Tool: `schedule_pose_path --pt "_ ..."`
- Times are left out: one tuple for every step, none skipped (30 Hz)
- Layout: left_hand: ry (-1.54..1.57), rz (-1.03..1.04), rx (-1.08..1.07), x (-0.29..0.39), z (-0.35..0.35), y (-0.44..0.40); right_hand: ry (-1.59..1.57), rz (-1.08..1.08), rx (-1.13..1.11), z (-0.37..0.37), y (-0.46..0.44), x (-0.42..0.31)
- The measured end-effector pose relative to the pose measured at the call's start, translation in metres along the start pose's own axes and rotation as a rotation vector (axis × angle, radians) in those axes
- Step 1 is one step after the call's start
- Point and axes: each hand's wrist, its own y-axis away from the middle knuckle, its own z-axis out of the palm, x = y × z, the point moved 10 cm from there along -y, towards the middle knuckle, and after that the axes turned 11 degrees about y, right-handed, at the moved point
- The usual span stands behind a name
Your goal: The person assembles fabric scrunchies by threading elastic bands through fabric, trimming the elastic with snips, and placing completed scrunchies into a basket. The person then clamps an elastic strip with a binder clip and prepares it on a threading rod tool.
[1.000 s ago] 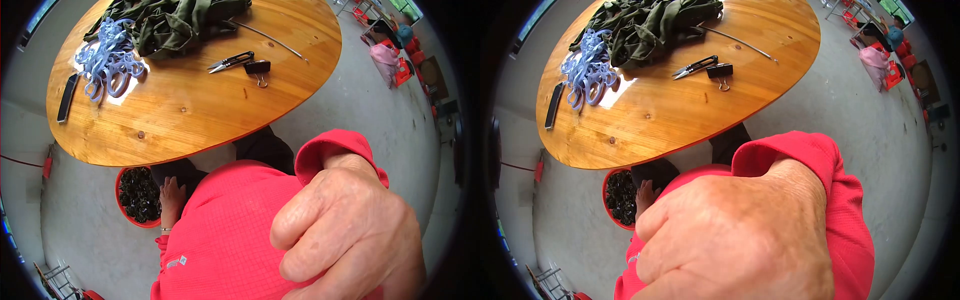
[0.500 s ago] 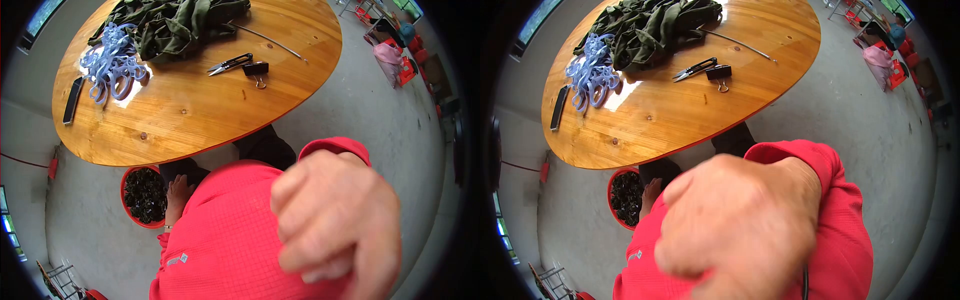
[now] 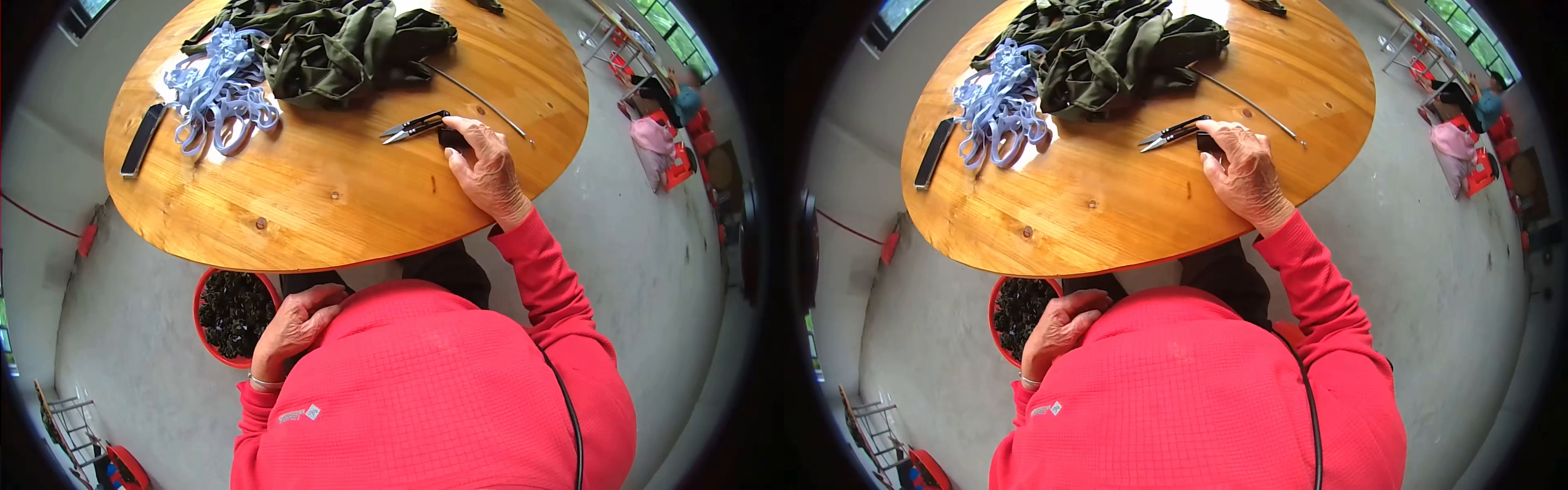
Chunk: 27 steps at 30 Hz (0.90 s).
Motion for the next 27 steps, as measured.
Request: schedule_pose_path --pt "0.0 0.031 -0.039 0.016 0.003 -0.001 -0.041 0.025 -0.029 0.004 0.001 0.003" --pt "-0.001 0.064 -0.077 0.031 0.006 -0.004 -0.082 0.048 -0.056 0.008 0.0 0.007" --pt "0.02 0.06 -0.069 0.039 0.006 -0.007 -0.065 0.03 -0.031 0.006 -0.002 0.006" --pt "0.057 0.103 -0.102 0.051 0.006 -0.001 -0.056 0.042 -0.033 0.003 0.003 0.001" --pt "0.095 0.148 -0.125 0.066 0.004 -0.005 -0.054 0.044 -0.034 0.005 0.002 0.003" --pt "0.134 0.192 -0.149 0.079 0.002 -0.011 -0.051 0.048 -0.037 0.006 0.002 0.004" --pt "0.234 0.187 -0.17 0.085 -0.004 -0.017 -0.061 0.05 -0.038 0.006 0.0 0.005" --pt "0.196 0.204 -0.15 0.101 -0.014 -0.023 -0.067 0.047 -0.04 0.007 -0.001 0.006" --pt "0.103 0.332 -0.081 0.12 -0.027 -0.028 -0.071 0.047 -0.04 0.006 -0.001 0.005" --pt "-0.018 0.421 0.014 0.132 -0.043 -0.035 -0.075 0.048 -0.039 0.006 -0.001 0.006" --pt "-0.268 0.449 0.066 0.146 -0.054 -0.042 -0.073 0.05 -0.04 0.006 -0.001 0.006" --pt "-0.39 0.385 0.162 0.154 -0.067 -0.051 -0.071 0.052 -0.041 0.006 -0.001 0.006" --pt "-0.523 0.536 0.187 0.166 -0.076 -0.063 -0.069 0.054 -0.043 0.007 -0.001 0.007" --pt "-0.584 0.584 0.279 0.17 -0.091 -0.078 -0.069 0.054 -0.042 0.007 -0.002 0.006" --pt "-0.713 0.641 0.331 0.168 -0.103 -0.093 -0.068 0.056 -0.04 0.007 -0.002 0.005" --pt "-0.982 0.645 0.43 0.162 -0.112 -0.106 -0.063 0.061 -0.038 0.006 -0.002 0.006" --pt "-1.116 0.574 0.466 0.157 -0.118 -0.121 -0.072 0.064 -0.04 0.006 -0.001 0.007" --pt "-1.248 0.503 0.499 0.15 -0.122 -0.132 -0.08 0.069 -0.042 0.007 -0.001 0.007" --pt "-1.263 0.549 0.553 0.147 -0.124 -0.136 -0.085 0.073 -0.043 0.007 -0.001 0.009" --pt "-1.278 0.552 0.553 0.142 -0.128 -0.142 -0.082 0.075 -0.038 0.006 -0.001 0.009" --pt "-1.294 0.551 0.555 0.139 -0.131 -0.146 -0.083 0.074 -0.035 0.006 -0.001 0.009" --pt "-1.311 0.547 0.561 0.137 -0.133 -0.149 -0.087 0.069 -0.032 0.006 -0.001 0.009" --pt "-1.316 0.588 0.588 0.137 -0.132 -0.143 -0.09 0.076 -0.033 0.007 -0.001 0.009" --pt "-1.219 0.67 0.591 0.143 -0.131 -0.134 -0.087 0.075 -0.035 0.007 -0.002 0.009" --pt "-1.121 0.75 0.59 0.149 -0.13 -0.124 -0.084 0.076 -0.037 0.007 -0.001 0.009" --pt "-1.021 0.828 0.586 0.155 -0.128 -0.113 -0.081 0.078 -0.038 0.007 -0.001 0.009" --pt "-0.927 0.852 0.62 0.164 -0.129 -0.102 -0.083 0.078 -0.034 0.007 -0.001 0.009"
